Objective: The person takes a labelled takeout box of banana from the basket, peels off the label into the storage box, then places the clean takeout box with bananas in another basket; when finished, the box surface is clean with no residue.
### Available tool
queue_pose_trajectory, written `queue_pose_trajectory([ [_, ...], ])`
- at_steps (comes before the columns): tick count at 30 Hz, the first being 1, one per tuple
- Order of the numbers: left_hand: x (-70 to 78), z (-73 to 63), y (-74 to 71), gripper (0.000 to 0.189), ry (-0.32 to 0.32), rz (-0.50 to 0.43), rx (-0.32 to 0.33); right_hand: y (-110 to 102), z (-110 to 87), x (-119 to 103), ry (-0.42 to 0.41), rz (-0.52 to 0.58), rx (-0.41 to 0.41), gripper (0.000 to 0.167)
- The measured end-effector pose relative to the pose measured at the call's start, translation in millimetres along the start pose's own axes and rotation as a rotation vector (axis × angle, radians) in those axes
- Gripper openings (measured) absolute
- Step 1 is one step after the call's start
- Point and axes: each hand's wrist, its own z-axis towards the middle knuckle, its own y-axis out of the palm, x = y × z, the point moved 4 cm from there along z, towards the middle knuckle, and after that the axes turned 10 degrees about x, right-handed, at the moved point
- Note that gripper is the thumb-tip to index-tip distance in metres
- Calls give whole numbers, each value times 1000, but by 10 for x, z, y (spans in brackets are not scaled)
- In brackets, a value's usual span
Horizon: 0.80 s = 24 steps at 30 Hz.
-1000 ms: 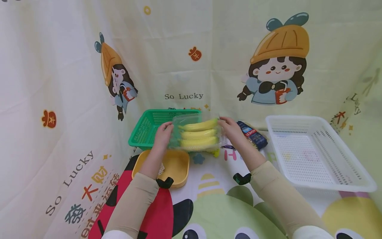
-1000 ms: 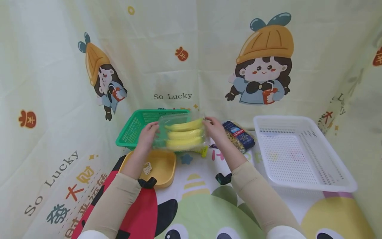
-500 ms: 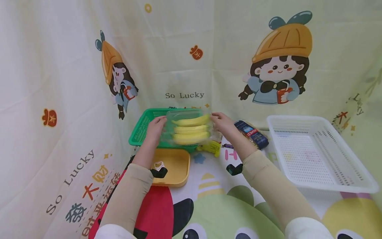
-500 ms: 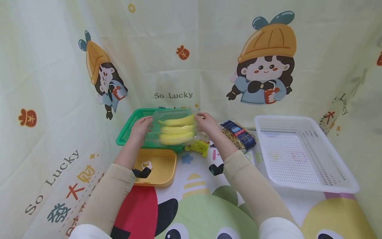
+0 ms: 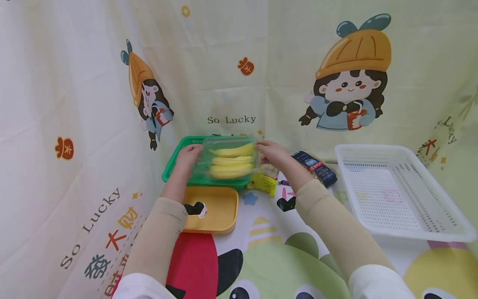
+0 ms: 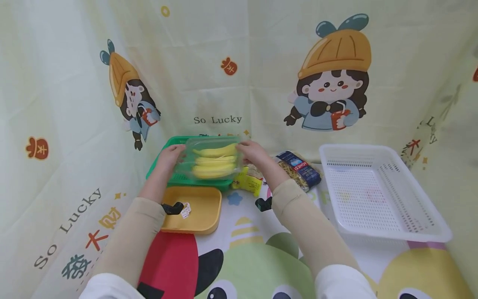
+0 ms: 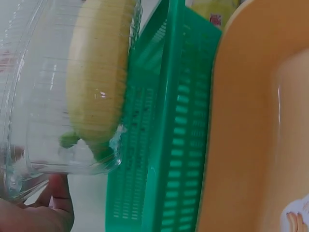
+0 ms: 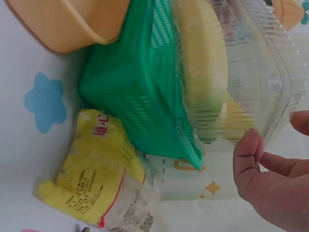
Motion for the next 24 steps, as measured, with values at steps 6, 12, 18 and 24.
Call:
queue_pose_trajectory([
  [6, 21, 77, -69, 51, -4, 49, -36, 45, 39, -110, -11, 34, -28, 58],
  [12, 34, 164, -131, 41, -54, 36, -40, 111, 74, -158, -9, 92, -61, 55],
  [18, 12, 177, -156, 42, -98, 36, -50, 201, 114, -181, 28, 116, -57, 52],
  [24, -21, 181, -157, 52, -114, 60, -67, 260, 159, -164, 62, 120, -21, 48],
])
